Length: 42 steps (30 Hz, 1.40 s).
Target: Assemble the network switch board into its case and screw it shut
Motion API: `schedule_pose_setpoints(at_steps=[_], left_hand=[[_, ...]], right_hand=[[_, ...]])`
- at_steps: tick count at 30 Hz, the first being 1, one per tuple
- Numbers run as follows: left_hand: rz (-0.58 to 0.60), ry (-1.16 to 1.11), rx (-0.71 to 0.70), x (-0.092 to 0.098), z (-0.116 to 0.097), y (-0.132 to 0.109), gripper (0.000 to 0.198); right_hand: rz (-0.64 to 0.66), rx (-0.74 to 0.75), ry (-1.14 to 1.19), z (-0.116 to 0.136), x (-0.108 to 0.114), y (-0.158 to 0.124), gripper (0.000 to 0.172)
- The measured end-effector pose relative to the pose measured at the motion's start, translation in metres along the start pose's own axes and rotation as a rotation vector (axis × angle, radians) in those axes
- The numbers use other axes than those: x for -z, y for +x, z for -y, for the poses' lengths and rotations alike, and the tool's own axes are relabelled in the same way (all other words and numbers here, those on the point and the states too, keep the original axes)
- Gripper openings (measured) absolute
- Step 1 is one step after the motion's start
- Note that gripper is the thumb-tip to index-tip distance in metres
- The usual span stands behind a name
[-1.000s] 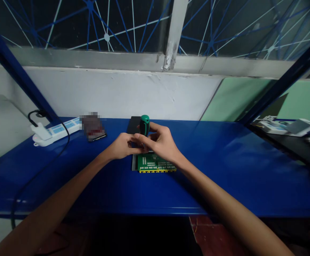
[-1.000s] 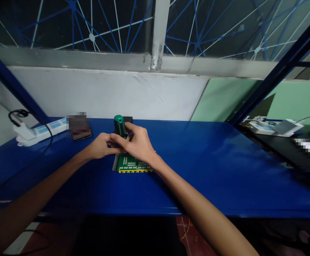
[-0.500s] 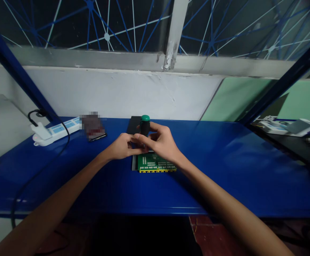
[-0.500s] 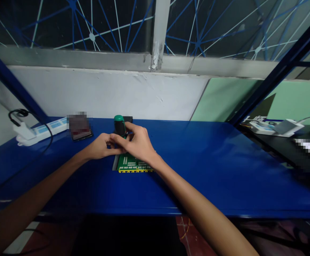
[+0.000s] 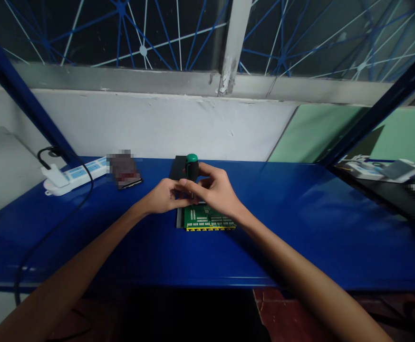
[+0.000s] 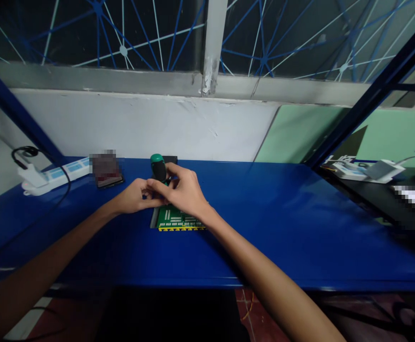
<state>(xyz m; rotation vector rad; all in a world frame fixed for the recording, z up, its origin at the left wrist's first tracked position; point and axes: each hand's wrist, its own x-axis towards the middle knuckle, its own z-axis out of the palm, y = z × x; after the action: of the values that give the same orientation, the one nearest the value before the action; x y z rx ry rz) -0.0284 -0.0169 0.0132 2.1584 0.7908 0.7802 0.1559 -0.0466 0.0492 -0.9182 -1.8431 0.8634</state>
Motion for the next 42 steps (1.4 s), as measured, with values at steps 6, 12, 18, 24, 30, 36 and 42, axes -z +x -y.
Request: schedule_pose_setpoints(at_steps=[6,12,18,24,30,36,42], left_hand=[[-0.031,-0.055,-0.007,-0.002,0.001,0.001,0.016],[0.016,0.005,0.008,-0.002,0.0,0.001,0.017],[-0.046,0.004,0.002,-0.003,0.003,0.0,0.016],[-0.025,0.09,-0.046,-0.001,-0.003,0.0,0.017],[-0.082,0.086,-0.03,-0.002,-0.006,0.001,0.015],[-0.062,0.105,-0.021,0.003,-0.013,0.0,0.021],[-0.055,0.142,-0.008,0.007,-0.009,0.0,0.024]], right_hand=[[-0.018,-0.005,-0.019,0.001,0.0,-0.001,0.028],[-0.02,0.0,-0.009,0.002,-0.001,-0.001,0.03],[-0.01,-0.013,0.007,0.005,0.0,-0.002,0.033],[-0.047,-0.018,0.001,0.005,0.0,-0.001,0.033],[-0.051,0.009,0.012,0.006,0.001,-0.001,0.033],[-0.066,-0.008,0.053,0.005,0.002,-0.001,0.032],[-0.087,-0.006,0.112,0.006,0.005,0.0,0.03]])
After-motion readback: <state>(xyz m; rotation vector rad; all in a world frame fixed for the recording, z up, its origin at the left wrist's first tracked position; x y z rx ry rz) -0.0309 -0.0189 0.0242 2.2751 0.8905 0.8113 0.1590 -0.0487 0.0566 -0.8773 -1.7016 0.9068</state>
